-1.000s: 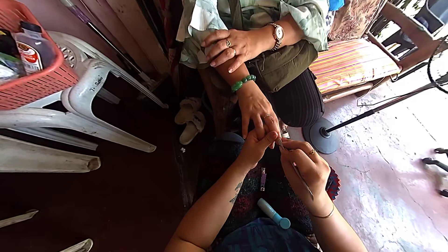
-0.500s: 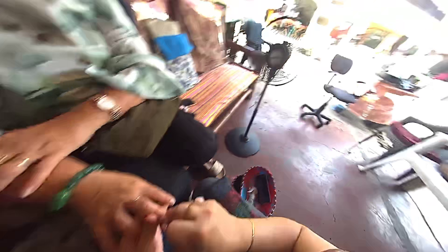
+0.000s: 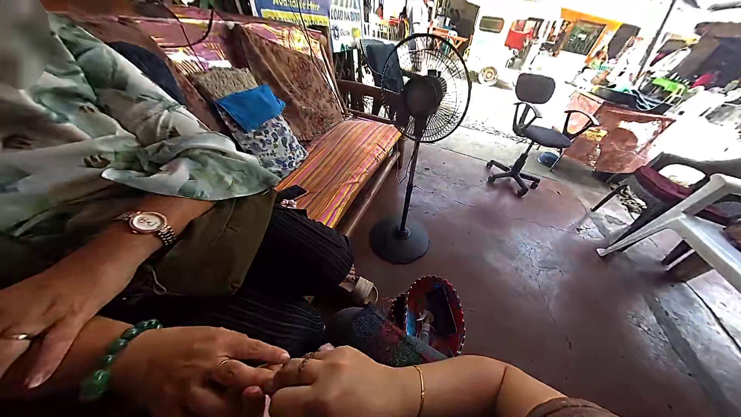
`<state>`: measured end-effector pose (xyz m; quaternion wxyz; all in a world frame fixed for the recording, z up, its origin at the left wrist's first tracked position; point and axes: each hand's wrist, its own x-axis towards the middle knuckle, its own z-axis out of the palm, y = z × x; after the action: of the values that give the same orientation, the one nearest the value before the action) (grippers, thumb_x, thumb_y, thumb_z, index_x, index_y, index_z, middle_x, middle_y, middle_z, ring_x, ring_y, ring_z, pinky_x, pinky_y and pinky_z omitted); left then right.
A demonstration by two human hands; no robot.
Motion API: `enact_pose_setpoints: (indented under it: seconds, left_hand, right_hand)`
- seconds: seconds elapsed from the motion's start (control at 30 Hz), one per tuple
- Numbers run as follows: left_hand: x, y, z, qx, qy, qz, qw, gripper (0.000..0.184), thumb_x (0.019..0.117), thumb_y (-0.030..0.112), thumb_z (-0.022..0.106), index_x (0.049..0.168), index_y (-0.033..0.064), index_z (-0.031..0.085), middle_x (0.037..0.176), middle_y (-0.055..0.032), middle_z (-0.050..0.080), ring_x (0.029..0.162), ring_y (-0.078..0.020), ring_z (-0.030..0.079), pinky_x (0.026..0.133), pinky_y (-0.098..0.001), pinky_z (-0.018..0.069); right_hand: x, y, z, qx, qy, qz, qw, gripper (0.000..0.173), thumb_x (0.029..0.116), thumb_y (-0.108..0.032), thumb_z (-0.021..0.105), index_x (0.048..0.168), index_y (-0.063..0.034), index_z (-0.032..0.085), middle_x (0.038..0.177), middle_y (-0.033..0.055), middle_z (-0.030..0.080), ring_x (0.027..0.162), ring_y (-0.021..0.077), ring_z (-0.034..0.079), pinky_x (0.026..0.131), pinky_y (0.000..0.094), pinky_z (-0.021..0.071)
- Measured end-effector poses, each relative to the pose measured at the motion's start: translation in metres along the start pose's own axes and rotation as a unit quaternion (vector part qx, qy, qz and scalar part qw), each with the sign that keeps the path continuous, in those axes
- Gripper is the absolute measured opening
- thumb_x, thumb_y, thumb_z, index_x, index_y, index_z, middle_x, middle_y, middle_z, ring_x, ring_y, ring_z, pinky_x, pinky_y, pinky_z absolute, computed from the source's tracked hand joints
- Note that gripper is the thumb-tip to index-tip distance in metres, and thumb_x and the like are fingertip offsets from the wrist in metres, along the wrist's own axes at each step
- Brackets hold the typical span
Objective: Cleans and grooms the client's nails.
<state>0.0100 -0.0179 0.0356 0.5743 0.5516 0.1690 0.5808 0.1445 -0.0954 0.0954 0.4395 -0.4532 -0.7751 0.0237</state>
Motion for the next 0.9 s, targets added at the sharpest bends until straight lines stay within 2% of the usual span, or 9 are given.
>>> enact_pose_setpoints:
  seconds: [0.07,0.17,0.27,0.33,0.47,0.57,0.7,0.8,0.9]
  left_hand:
    - [0.003,-0.011,-0.008,-0.009,-0.021,0.009,1.0,0.022,0.1029,0.025,0.059,0.103,0.0052,0.071,0.101,-0.0034,0.075,0.102,-0.0153,0.071,0.099,-0.033,0.0538]
    - [-0.003,-0.001,-0.001,0.027,0.001,0.007,1.0,0.019,0.1024,0.03,0.061,0.102,0.0148,0.073,0.099,0.0086,0.074,0.099,-0.0031,0.069,0.097,-0.0236,0.0535]
    - [-0.005,0.001,0.007,-0.003,0.019,0.006,1.0,0.021,0.101,0.034,0.063,0.103,0.0157,0.073,0.099,0.0064,0.075,0.098,-0.0048,0.07,0.095,-0.0233,0.0542]
    - [-0.005,0.001,0.012,-0.025,0.043,-0.012,0.999,0.012,0.0998,0.025,0.065,0.1,0.0155,0.072,0.097,0.0065,0.075,0.098,-0.0046,0.069,0.094,-0.024,0.0545]
    - [-0.011,-0.02,-0.006,-0.035,0.031,-0.04,0.998,0.011,0.0964,0.034,0.07,0.102,0.0262,0.076,0.1,0.0122,0.075,0.096,-0.0015,0.068,0.091,-0.0226,0.0552]
    - [-0.013,-0.025,-0.006,-0.033,0.039,-0.04,0.998,0.013,0.0951,0.037,0.071,0.099,0.026,0.075,0.093,0.0117,0.074,0.086,-0.001,0.068,0.083,-0.0209,0.0561]
    - [-0.014,-0.026,-0.004,-0.031,0.051,-0.043,0.997,0.013,0.0948,0.038,0.07,0.099,0.0264,0.075,0.093,0.0117,0.073,0.086,-0.001,0.068,0.084,-0.0211,0.0561]
    - [-0.013,-0.025,-0.003,-0.029,0.054,-0.038,0.997,0.014,0.0954,0.038,0.07,0.097,0.0261,0.075,0.091,0.0112,0.073,0.083,-0.0007,0.067,0.079,-0.0199,0.0558]
    - [-0.014,-0.026,-0.001,-0.03,0.061,-0.047,0.997,0.014,0.0944,0.039,0.071,0.096,0.0258,0.076,0.091,0.0108,0.073,0.084,-0.0008,0.067,0.081,-0.0205,0.0563]
  right_hand:
    - [-0.001,0.001,0.002,-0.012,-0.004,-0.003,1.0,0.011,0.0939,0.002,0.061,0.09,-0.0004,0.071,0.094,0.0173,0.071,0.087,0.03,0.072,0.068,0.0416,0.0588]
    - [-0.002,0.007,0.004,0.001,-0.005,0.0,1.0,0.011,0.0943,0.002,0.061,0.091,-0.0003,0.071,0.093,0.0164,0.071,0.088,0.0289,0.072,0.071,0.0411,0.0592]
    - [-0.001,0.005,-0.003,0.018,-0.011,0.003,1.0,0.011,0.0949,0.002,0.06,0.092,0.0009,0.071,0.094,0.0173,0.071,0.088,0.0282,0.072,0.071,0.0399,0.0597]
    - [0.0,0.006,-0.001,0.015,-0.009,0.002,1.0,0.012,0.0946,0.002,0.059,0.09,-0.0002,0.07,0.091,0.0164,0.069,0.085,0.0282,0.071,0.068,0.04,0.0581]
    - [0.002,0.008,-0.006,0.055,-0.012,0.015,0.998,0.013,0.0944,0.003,0.058,0.091,0.0016,0.07,0.089,0.0158,0.068,0.083,0.0265,0.07,0.069,0.0392,0.0575]
    - [0.002,0.008,-0.008,0.058,-0.014,0.01,0.998,0.013,0.0941,0.003,0.058,0.089,0.0018,0.069,0.087,0.0157,0.068,0.082,0.0259,0.069,0.067,0.0381,0.057]
    - [0.002,0.009,-0.009,0.068,-0.011,0.008,0.998,0.012,0.094,0.003,0.058,0.087,0.0016,0.068,0.087,0.0157,0.067,0.083,0.0253,0.069,0.068,0.037,0.057]
    - [0.003,0.007,-0.01,0.065,-0.022,0.009,0.998,0.012,0.0943,0.003,0.058,0.087,0.0015,0.068,0.087,0.016,0.067,0.084,0.026,0.069,0.069,0.0374,0.0568]
    - [0.003,0.01,-0.007,0.06,-0.01,0.012,0.998,0.013,0.0941,0.003,0.058,0.086,0.0007,0.068,0.087,0.0147,0.067,0.082,0.0245,0.068,0.069,0.0361,0.0567]
